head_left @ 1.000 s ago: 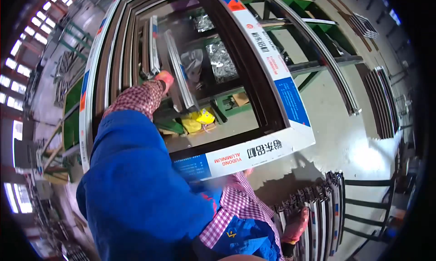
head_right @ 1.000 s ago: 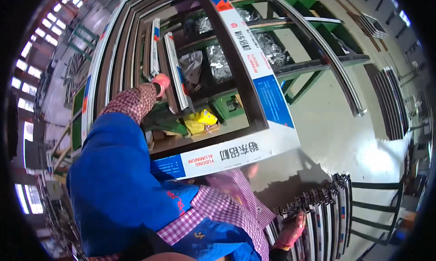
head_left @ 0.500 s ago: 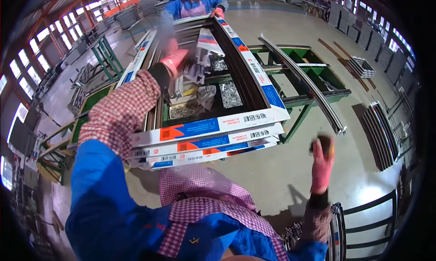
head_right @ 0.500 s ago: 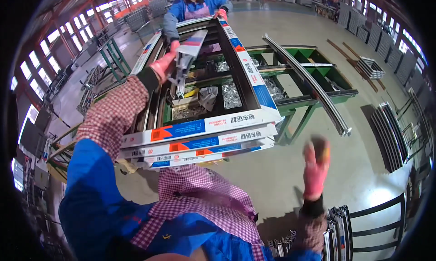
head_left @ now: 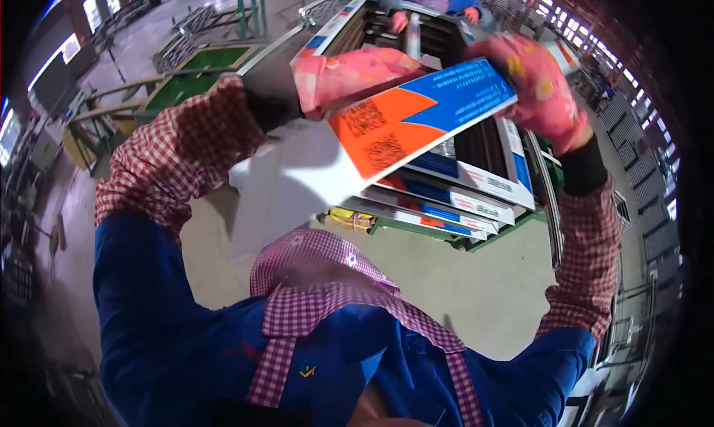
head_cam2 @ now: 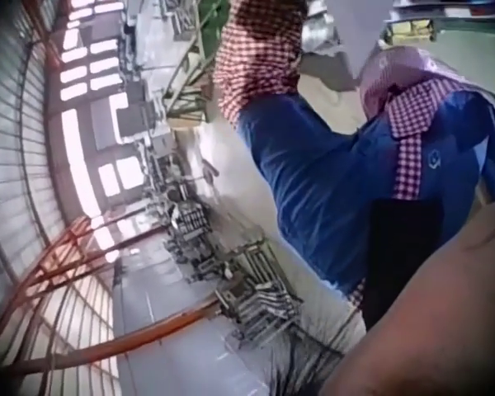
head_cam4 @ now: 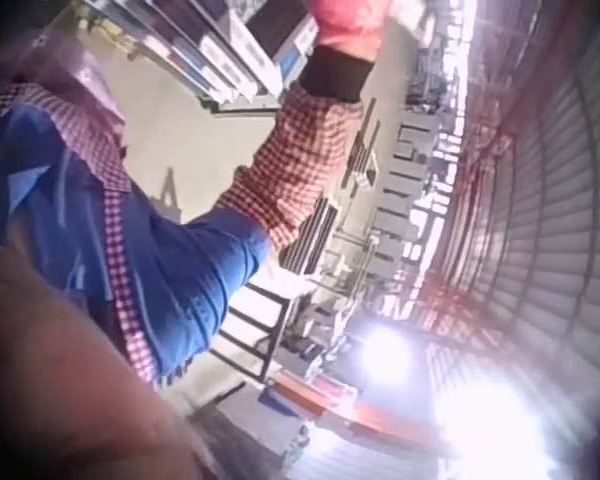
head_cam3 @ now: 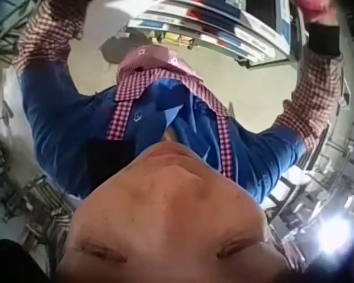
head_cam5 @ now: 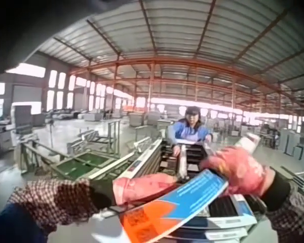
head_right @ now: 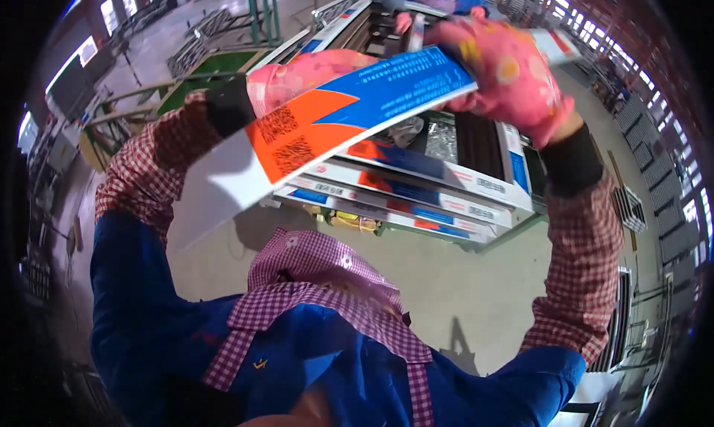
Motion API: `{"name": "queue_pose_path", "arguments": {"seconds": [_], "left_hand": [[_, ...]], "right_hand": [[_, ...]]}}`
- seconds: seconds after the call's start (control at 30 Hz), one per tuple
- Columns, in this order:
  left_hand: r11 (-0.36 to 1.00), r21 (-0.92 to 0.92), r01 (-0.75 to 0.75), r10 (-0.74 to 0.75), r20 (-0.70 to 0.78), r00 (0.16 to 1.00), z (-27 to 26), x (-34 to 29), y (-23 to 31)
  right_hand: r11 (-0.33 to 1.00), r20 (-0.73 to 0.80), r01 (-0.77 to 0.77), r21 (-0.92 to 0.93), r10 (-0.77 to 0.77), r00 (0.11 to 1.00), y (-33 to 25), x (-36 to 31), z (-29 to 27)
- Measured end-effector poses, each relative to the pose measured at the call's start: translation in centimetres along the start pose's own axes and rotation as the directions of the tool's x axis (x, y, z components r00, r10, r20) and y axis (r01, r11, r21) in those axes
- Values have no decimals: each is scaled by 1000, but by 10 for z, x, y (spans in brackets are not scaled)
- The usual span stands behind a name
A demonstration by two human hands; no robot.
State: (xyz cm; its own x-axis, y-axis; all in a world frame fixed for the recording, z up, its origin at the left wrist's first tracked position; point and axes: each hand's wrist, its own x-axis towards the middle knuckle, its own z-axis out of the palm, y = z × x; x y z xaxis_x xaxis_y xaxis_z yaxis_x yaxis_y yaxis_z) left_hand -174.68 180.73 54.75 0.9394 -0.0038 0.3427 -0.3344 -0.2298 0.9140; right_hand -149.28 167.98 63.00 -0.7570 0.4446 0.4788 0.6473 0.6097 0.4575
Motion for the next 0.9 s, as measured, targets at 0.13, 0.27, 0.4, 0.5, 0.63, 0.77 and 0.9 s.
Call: {"name": "queue_pose_path", "arguments": {"seconds": [0.13,0.27,0.4,0.5,0.63,0.77,0.9], "left_hand": [[944,247,220,-179,-180,967,-28,-97,39],[788,162,594,-450,-507,736,-118,-197,58],[277,664,694,-108,-697,709,-211,-381,16],[265,179,947,-390,-879,275,-248,-451,-45],[139,104,985,-350,-925,147,-277,-593,-159],[-351,-107,930,-469,-840,-273,-276,-617,-195],[-264,-173,949,-597,-743,-301,-266,-687,-198]], "right_hand": [[974,127,-197,114,183,975,-22,9,29],[894,243,-447,17,430,869,-39,7,52],[847,328,-527,-63,516,791,-65,12,79],[778,383,-619,-106,607,697,-85,12,99],[766,366,-631,-123,626,689,-99,18,108],[675,457,-735,-68,676,579,-102,20,111],[708,444,-706,19,627,640,-92,18,110]]}}
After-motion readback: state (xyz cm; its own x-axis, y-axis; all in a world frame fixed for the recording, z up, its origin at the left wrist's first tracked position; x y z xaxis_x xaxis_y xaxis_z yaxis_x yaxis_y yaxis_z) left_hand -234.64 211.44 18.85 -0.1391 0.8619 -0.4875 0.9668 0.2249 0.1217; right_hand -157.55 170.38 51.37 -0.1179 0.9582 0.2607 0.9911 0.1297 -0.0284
